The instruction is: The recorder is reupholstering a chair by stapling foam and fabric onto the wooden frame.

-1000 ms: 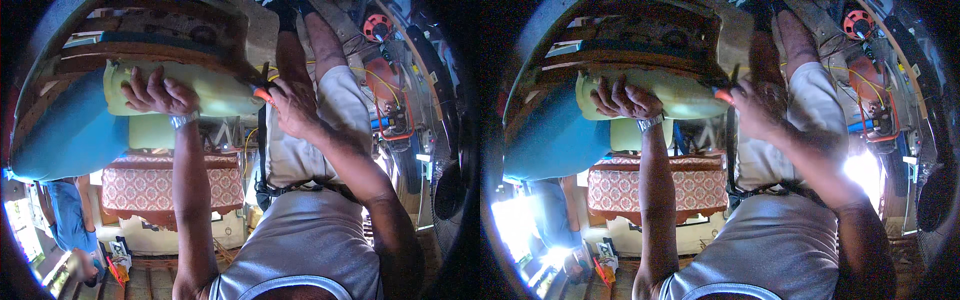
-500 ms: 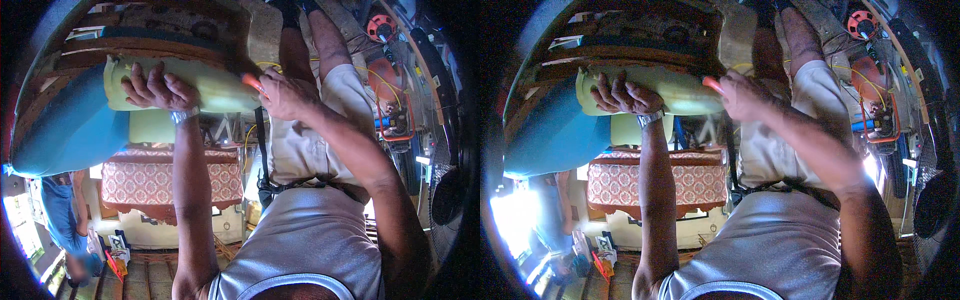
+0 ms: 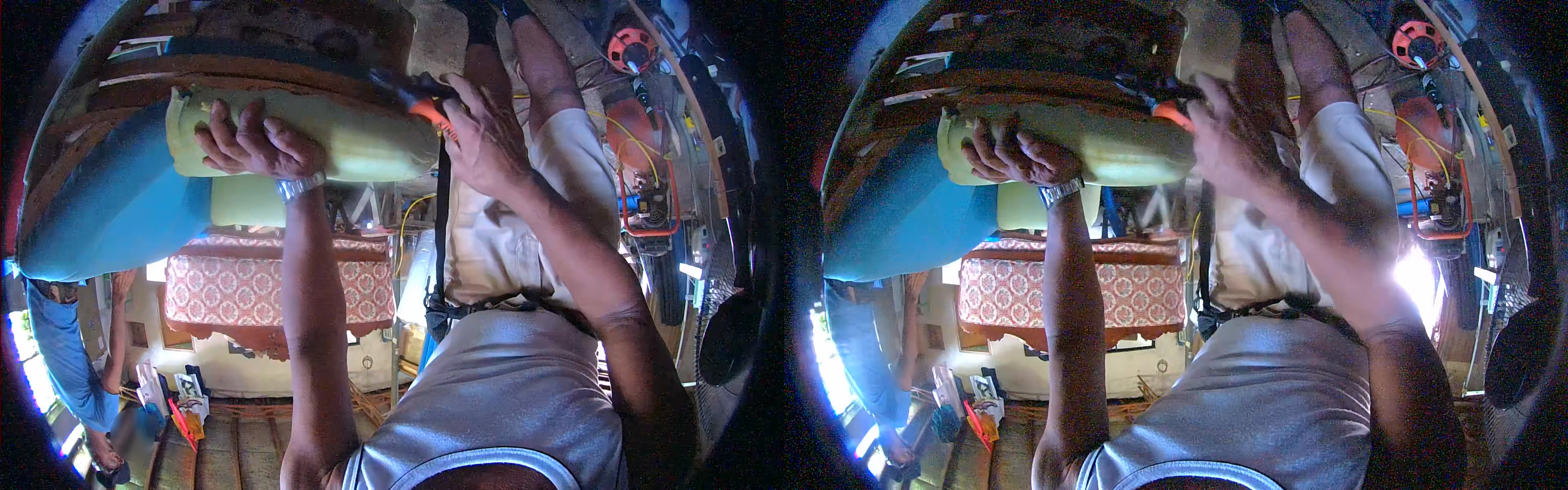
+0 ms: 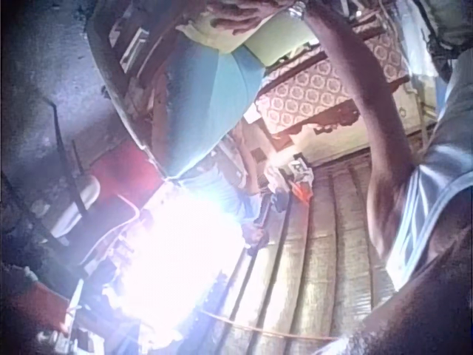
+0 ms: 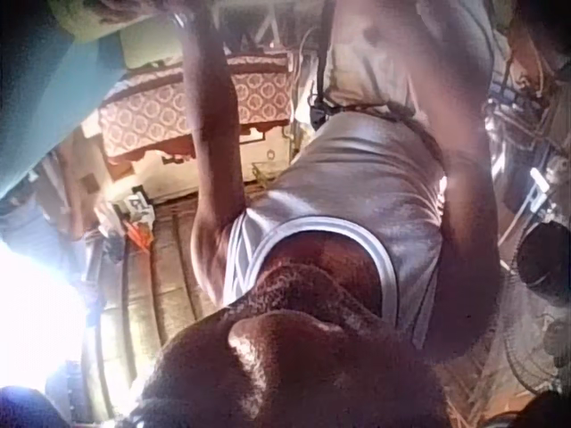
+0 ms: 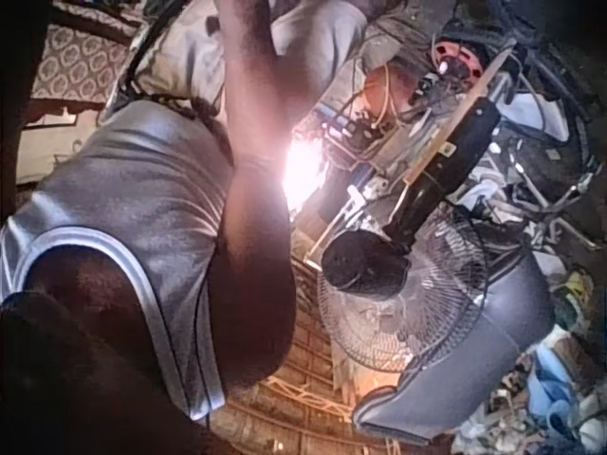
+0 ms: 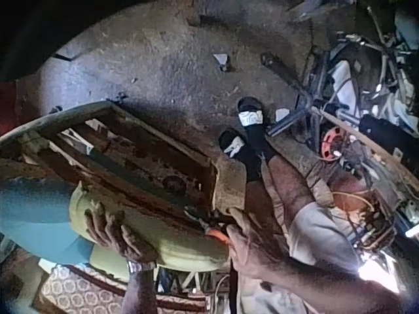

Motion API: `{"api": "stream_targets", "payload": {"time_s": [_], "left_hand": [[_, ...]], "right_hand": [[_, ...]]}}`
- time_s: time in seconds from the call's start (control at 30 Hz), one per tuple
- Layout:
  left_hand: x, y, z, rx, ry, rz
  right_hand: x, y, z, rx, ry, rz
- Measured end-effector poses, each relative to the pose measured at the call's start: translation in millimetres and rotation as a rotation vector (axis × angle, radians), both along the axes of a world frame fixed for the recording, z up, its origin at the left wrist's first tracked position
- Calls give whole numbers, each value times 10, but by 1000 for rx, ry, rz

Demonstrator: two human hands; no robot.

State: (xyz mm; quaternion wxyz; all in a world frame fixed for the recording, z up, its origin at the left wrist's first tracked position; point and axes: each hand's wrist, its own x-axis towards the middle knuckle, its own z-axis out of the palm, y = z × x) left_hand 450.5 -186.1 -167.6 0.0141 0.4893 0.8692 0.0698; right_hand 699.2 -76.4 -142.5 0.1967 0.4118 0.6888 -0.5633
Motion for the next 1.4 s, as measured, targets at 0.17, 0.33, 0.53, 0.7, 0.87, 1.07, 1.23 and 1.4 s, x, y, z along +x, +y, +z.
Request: {"api": "stream_targets", "payload": {"time_s": [0.17, 0.33, 0.53, 0.7, 0.87, 1.07, 1.23, 1.4], "left_hand": [[2, 15, -62, 65, -34, -27], [14, 2, -60, 54, -16, 21], [-16, 8, -55, 90, -6, -14], [11, 40, -83, 117, -17, -28], [54, 48, -50, 75, -16, 25], [16, 2, -59, 98, -33, 25], [-9, -23, -107, 133, -42, 34], [-60, -126, -28, 97, -5, 61]], "right_hand": [[-54, -116, -52, -237, 26, 62], [-178, -245, -105, -204, 24, 116], [-289, 71, -75, -169, 37, 499], [-223, -129, -304, -655, -76, 266], [-5, -333, -431, -616, 218, 144], [-22, -416, -460, -831, 105, 37], [-164, -198, -347, -850, 101, -186], [-478, -109, 52, -2004, -160, -1025]]}}
